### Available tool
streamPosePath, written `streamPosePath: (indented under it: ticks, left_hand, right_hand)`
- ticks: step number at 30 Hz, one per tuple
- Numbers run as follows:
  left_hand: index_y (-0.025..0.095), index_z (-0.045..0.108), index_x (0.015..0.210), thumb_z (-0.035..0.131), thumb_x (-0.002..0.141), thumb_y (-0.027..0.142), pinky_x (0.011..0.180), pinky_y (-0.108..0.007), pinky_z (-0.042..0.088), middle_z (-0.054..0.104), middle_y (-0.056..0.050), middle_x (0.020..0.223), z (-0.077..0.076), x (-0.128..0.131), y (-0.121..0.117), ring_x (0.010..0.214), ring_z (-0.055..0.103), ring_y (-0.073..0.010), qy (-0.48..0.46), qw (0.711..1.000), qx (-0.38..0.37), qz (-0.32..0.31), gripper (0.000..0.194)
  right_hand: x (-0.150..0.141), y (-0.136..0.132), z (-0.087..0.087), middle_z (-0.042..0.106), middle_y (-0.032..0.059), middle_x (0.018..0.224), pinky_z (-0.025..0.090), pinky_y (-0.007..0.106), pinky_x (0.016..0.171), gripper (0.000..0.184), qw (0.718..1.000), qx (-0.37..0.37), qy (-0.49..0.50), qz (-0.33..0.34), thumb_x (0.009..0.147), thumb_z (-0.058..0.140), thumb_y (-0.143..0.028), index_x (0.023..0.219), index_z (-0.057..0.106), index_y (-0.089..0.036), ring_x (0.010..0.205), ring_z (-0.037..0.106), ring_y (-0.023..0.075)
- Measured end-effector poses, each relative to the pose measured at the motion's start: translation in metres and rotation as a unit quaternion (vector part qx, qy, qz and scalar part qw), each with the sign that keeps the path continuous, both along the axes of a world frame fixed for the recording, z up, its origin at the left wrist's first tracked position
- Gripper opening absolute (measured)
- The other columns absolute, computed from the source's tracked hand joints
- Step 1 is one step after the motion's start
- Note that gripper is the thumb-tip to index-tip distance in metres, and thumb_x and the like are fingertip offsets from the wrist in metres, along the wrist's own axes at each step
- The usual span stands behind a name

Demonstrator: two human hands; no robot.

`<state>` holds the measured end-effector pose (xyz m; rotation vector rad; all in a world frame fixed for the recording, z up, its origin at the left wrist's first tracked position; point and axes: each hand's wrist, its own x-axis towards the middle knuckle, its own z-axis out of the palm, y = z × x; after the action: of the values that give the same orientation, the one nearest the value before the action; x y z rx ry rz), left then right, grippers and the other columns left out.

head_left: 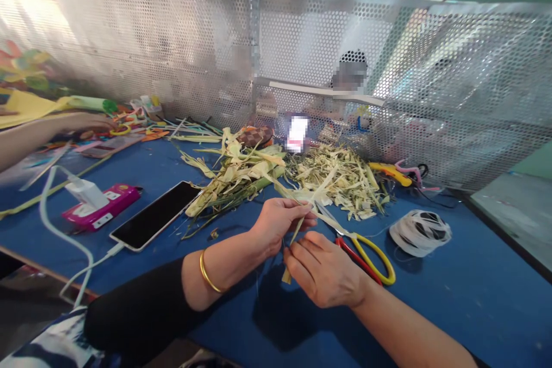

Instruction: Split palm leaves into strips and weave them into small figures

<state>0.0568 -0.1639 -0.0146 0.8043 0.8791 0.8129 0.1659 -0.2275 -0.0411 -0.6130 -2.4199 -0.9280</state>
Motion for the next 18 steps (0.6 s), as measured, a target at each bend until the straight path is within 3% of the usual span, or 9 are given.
streamPosePath:
  ticks: [3,6,8,11,14,18]
  left_hand:
    - [0.009,0.066,0.066,0.063,0.077,0.007,0.061,-0.021,0.052,0.068,-0.006,0.061,0.0,-0.001,0.003,0.053,0.063,-0.0102,0.003,1.0,0.0,0.001,0.012]
    - [0.009,0.066,0.066,0.064,0.077,0.011,0.063,-0.022,0.052,0.069,-0.006,0.064,-0.001,-0.003,0.009,0.056,0.064,-0.011,-0.003,1.0,0.01,0.007,0.011]
    - [0.01,0.067,0.067,0.065,0.076,0.013,0.063,-0.023,0.052,0.069,-0.007,0.065,-0.002,-0.005,0.012,0.058,0.064,-0.0119,-0.013,1.0,0.02,0.007,0.01]
    - [0.009,0.068,0.067,0.062,0.078,0.016,0.063,-0.024,0.052,0.069,-0.008,0.067,-0.002,-0.006,0.015,0.059,0.065,-0.0136,-0.023,0.999,0.028,-0.002,0.014]
    - [0.01,0.067,0.067,0.061,0.08,0.022,0.058,-0.024,0.051,0.068,-0.009,0.066,-0.003,-0.006,0.014,0.059,0.065,-0.0142,-0.012,0.999,0.03,-0.01,0.02]
    - [0.011,0.063,0.062,0.071,0.07,0.016,0.048,-0.019,0.045,0.063,-0.003,0.058,-0.006,-0.004,0.013,0.051,0.058,-0.0092,0.03,0.996,0.083,-0.015,0.012]
  right_hand:
    - [0.001,0.002,0.001,0.063,0.0075,0.067,0.04,0.037,0.066,0.025,0.999,-0.018,-0.022,-0.014,0.089,0.037,-0.009,0.085,0.061,-0.01,0.061,0.055,0.0189]
    - [0.009,0.004,0.008,0.065,0.0076,0.071,0.041,0.037,0.07,0.025,0.999,-0.035,-0.025,-0.02,0.089,0.037,-0.009,0.104,0.057,-0.006,0.067,0.057,0.0194]
    - [0.017,0.005,0.015,0.066,0.008,0.076,0.042,0.036,0.074,0.026,0.997,-0.023,0.051,-0.045,0.089,0.041,-0.012,0.111,0.053,-0.007,0.071,0.059,0.0192]
    - [0.029,0.009,0.025,0.067,0.0094,0.083,0.04,0.036,0.077,0.016,0.961,-0.035,0.21,-0.174,0.09,0.047,-0.022,0.101,0.056,-0.014,0.078,0.06,0.0205]
    - [0.036,0.015,0.029,0.064,0.0042,0.07,0.04,0.032,0.069,0.018,0.909,-0.171,0.262,-0.275,0.09,0.049,-0.033,0.083,0.057,-0.019,0.068,0.058,0.0194]
    - [0.035,0.017,0.028,0.055,-0.0024,0.052,0.031,0.025,0.052,0.025,0.838,-0.366,0.269,-0.303,0.087,0.049,-0.027,0.063,0.051,-0.021,0.051,0.049,0.0146]
